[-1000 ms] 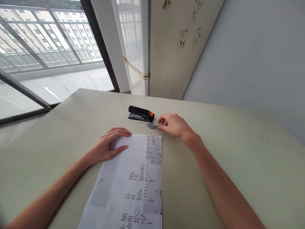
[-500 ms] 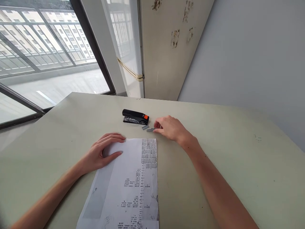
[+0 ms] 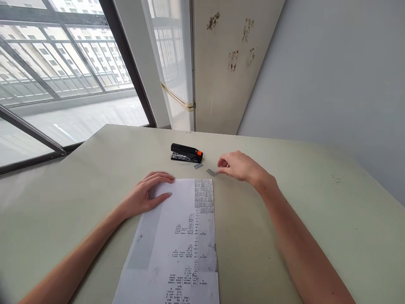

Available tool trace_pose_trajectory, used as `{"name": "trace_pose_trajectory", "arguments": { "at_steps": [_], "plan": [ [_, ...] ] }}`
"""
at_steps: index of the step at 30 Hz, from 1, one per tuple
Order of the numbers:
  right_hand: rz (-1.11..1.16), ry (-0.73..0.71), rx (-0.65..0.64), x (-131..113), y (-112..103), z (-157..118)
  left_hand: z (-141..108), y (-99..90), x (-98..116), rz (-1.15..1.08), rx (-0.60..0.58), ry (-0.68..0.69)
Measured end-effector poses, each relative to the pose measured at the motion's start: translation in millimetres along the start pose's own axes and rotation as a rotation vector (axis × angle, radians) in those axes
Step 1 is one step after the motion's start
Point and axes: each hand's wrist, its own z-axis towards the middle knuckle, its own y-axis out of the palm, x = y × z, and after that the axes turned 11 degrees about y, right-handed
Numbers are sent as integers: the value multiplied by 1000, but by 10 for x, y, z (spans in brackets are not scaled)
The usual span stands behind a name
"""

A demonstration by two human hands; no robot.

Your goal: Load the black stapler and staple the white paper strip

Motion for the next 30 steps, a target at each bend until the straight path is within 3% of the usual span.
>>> {"name": "trace_pose_trajectory", "arguments": {
  "at_steps": [10,16,22,30],
  "plan": [
    [108,-87,25,-23,227,-69,-33,47,-14,21,8,-3],
    [150,-166,211,-95,543,-91,-38,85,-23,51,20,-14],
    [243,-158,348,122,683,-162,-35,95,-53,52,19,-8],
    [475,-91,392,551,838,-469,-2,103,-82,56,18,5]
  ]
}}
